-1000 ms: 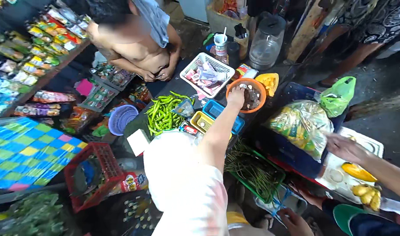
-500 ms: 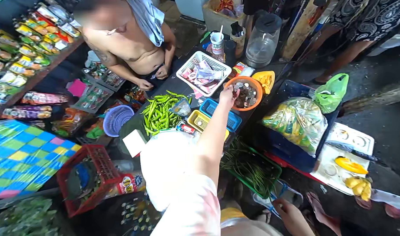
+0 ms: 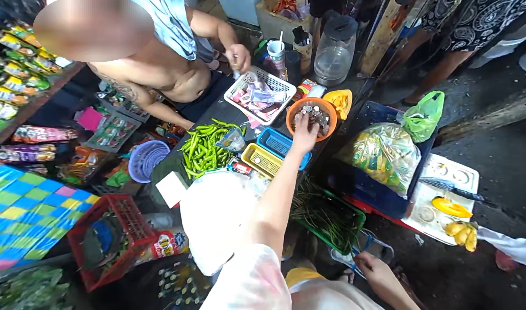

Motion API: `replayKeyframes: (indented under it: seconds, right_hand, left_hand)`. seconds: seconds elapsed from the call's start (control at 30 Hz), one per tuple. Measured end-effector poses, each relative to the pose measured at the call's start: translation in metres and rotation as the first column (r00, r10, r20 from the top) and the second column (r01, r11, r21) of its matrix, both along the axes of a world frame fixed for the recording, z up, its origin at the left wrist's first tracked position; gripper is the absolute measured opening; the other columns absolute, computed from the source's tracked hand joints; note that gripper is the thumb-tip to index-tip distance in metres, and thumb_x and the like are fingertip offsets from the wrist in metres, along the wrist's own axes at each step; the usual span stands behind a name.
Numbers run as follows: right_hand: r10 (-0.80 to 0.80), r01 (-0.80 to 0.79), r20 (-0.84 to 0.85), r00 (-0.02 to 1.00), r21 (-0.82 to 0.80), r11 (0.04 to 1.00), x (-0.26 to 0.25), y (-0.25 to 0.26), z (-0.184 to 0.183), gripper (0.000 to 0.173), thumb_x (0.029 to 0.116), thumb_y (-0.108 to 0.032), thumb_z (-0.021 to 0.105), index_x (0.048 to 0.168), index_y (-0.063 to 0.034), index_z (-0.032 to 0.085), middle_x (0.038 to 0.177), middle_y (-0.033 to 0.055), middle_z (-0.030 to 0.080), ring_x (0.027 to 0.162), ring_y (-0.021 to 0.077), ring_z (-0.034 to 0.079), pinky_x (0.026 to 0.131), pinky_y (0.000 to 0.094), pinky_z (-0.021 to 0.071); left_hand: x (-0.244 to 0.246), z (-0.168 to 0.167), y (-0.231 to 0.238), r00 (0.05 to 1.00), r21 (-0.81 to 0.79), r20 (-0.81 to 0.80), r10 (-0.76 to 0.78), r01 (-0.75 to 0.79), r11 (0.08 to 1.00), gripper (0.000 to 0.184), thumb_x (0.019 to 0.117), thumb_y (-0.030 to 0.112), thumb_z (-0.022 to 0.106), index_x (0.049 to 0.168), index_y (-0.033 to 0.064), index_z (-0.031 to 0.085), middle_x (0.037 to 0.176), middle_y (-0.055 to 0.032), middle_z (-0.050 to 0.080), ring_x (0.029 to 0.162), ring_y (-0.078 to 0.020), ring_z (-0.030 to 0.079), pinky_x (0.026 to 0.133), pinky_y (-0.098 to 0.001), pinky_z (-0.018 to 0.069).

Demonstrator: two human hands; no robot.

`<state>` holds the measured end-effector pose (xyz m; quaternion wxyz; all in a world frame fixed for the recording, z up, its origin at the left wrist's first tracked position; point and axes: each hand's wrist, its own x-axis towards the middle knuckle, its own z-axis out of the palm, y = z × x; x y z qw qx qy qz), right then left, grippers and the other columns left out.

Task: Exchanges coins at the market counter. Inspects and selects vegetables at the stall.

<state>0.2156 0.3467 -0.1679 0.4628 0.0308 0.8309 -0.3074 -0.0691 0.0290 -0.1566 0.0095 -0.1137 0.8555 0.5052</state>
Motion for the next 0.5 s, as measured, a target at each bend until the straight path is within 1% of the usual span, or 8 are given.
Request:
replayKeyframes:
  seconds: [0.03,0.07,0.1,0.13,0.17,0.23,0.37,0.5]
  right_hand:
    - [0.002,-0.002,-0.005,1.000,-0.003,1.000,0.000,0.000,0.000,0.032,0.1051,-0.025,0.053,0.120,-0.0015,0.070,0.104,0.0225,0.071,0.098,0.0356,0.069,0.092,0.0566,0.0506]
    - [0.013,-0.013,0.004,1.000,0.003,1.000,-0.001,-0.001,0.001,0.032,0.1053,-0.025,0.054,0.119,-0.0018,0.070,0.105,0.0223,0.072,0.099,0.0354,0.069,0.093,0.0564,0.0506]
    - [0.035,-0.035,0.020,0.999,0.015,0.999,-0.002,-0.001,0.002,0.032,0.1053,-0.025,0.054,0.120,-0.0025,0.070,0.107,0.0218,0.072,0.102,0.0353,0.069,0.095,0.0562,0.0505]
    - [0.062,-0.064,0.040,0.997,0.029,0.998,-0.004,-0.002,0.004,0.032,0.1056,-0.025,0.053,0.122,-0.0035,0.070,0.111,0.0212,0.072,0.106,0.0350,0.068,0.098,0.0557,0.0500]
    - [0.084,-0.087,0.052,0.995,0.042,0.995,-0.006,-0.002,0.005,0.032,0.1058,-0.025,0.052,0.123,-0.0044,0.070,0.113,0.0207,0.072,0.109,0.0348,0.068,0.099,0.0552,0.0498]
    - [0.098,-0.101,0.055,0.994,0.059,0.993,-0.006,-0.003,0.007,0.032,0.1061,-0.026,0.052,0.123,-0.0055,0.070,0.113,0.0197,0.072,0.109,0.0339,0.068,0.099,0.0545,0.0500]
    - [0.049,-0.052,0.041,0.998,0.057,0.997,-0.006,-0.003,0.010,0.031,0.1060,-0.026,0.052,0.124,-0.0065,0.069,0.110,0.0191,0.072,0.105,0.0332,0.068,0.097,0.0538,0.0506]
    - [0.031,-0.033,0.034,0.999,0.043,0.999,-0.007,-0.005,0.013,0.033,0.1060,-0.026,0.053,0.126,-0.0050,0.068,0.108,0.0208,0.071,0.103,0.0346,0.068,0.096,0.0551,0.0508]
  left_hand:
    - [0.011,-0.003,0.012,0.998,-0.211,-0.010,-0.065,0.061,0.976,0.060,0.1046,0.032,0.056,0.155,0.0034,0.042,0.168,-0.0198,0.024,0.156,-0.0377,0.019,0.126,-0.0557,0.0215]
    - [0.024,-0.008,0.025,0.993,-0.380,0.017,-0.120,0.117,0.918,0.061,0.1040,0.037,0.056,0.155,0.0070,0.042,0.169,-0.0173,0.023,0.157,-0.0379,0.016,0.126,-0.0588,0.0152]
    - [0.036,-0.014,0.036,0.986,-0.491,0.066,-0.156,0.168,0.855,0.065,0.1045,0.042,0.054,0.158,0.0094,0.038,0.170,-0.0148,0.020,0.158,-0.0369,0.011,0.126,-0.0612,0.0093]
    - [0.046,-0.019,0.045,0.979,-0.545,0.108,-0.173,0.204,0.813,0.071,0.1049,0.045,0.052,0.162,0.0097,0.029,0.172,-0.0130,0.015,0.159,-0.0349,0.005,0.126,-0.0623,0.0046]
    - [0.053,-0.024,0.051,0.974,-0.560,0.138,-0.180,0.226,0.797,0.075,0.1054,0.045,0.051,0.164,0.0099,0.020,0.173,-0.0115,0.009,0.160,-0.0325,0.000,0.126,-0.0613,0.0016]
    - [0.057,-0.027,0.054,0.970,-0.564,0.164,-0.178,0.240,0.790,0.079,0.1057,0.044,0.051,0.166,0.0109,0.012,0.174,-0.0092,0.003,0.160,-0.0291,-0.004,0.127,-0.0565,0.0013]
    - [0.056,-0.024,0.052,0.957,-0.568,0.210,-0.200,0.286,0.772,0.084,0.1046,0.041,0.054,0.166,0.0102,0.006,0.173,-0.0101,-0.003,0.160,-0.0292,-0.006,0.127,-0.0547,0.0019]
    - [0.055,-0.023,0.050,0.955,-0.578,0.202,-0.217,0.295,0.761,0.089,0.1023,0.039,0.059,0.166,0.0101,0.004,0.173,-0.0104,-0.005,0.159,-0.0298,-0.006,0.127,-0.0547,0.0038]
